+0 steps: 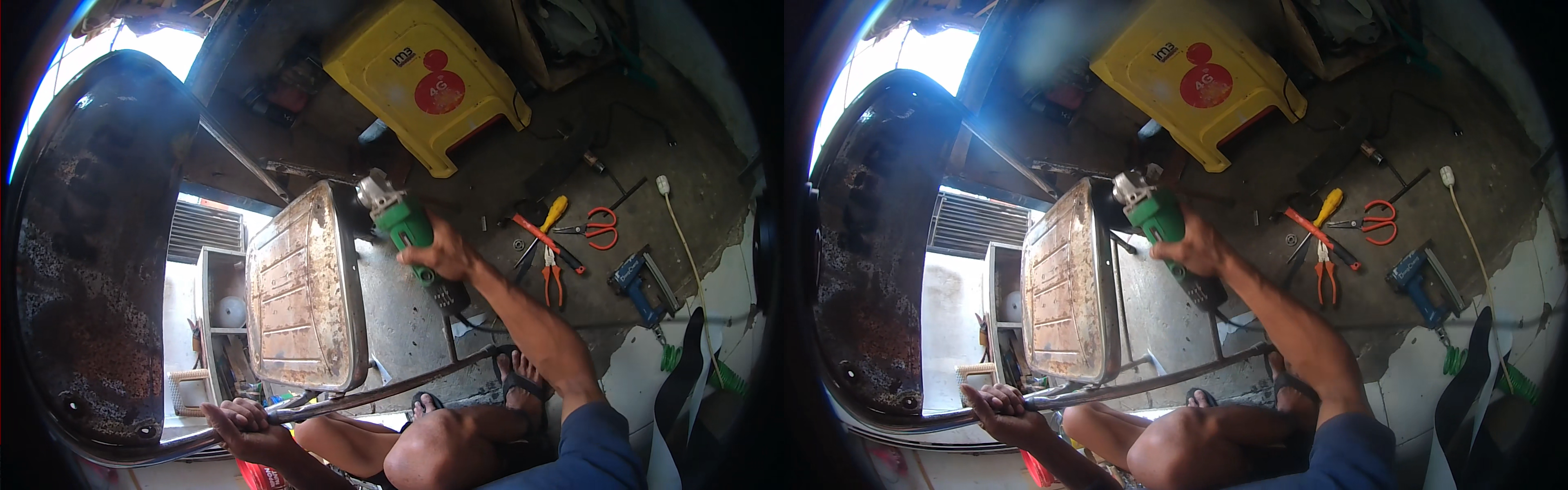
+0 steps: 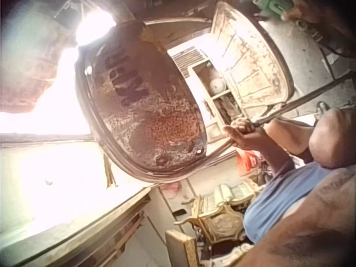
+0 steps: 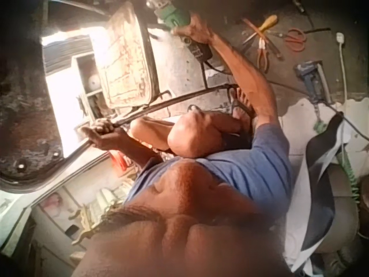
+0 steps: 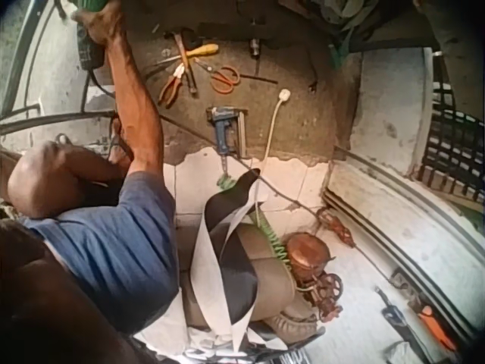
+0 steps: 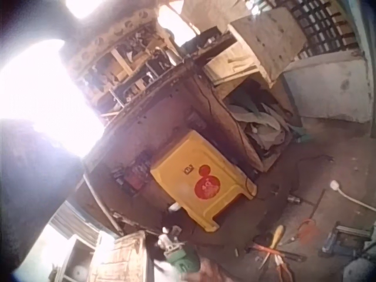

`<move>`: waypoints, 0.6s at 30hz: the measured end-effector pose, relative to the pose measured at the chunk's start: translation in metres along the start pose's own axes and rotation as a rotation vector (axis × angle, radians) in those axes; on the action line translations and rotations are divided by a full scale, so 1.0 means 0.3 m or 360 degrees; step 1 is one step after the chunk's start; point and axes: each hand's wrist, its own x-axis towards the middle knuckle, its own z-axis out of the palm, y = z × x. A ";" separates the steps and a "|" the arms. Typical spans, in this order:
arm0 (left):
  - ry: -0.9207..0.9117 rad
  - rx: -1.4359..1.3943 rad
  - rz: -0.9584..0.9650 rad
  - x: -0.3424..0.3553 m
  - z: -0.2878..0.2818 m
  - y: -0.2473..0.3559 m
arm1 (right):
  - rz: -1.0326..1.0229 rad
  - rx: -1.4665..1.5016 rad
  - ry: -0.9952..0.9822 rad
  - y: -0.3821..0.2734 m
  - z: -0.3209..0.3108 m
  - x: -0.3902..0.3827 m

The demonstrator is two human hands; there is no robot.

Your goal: The person uses a handheld grinder to polish the metal surfaces and tubular frame of a folding chair while sitting on the floor.

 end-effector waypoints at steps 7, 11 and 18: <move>0.0005 -0.0001 0.0018 0.002 -0.010 0.004 | 0.0078 -0.0165 -0.0054 -0.027 -0.054 0.084; 0.0038 -0.0009 0.0010 -0.014 0.003 0.012 | 0.0075 -0.0252 -0.0012 -0.065 -0.029 -0.077; 0.0100 0.0036 -0.0005 -0.022 0.026 0.022 | 0.0373 -0.0363 -0.0148 -0.169 0.034 -0.353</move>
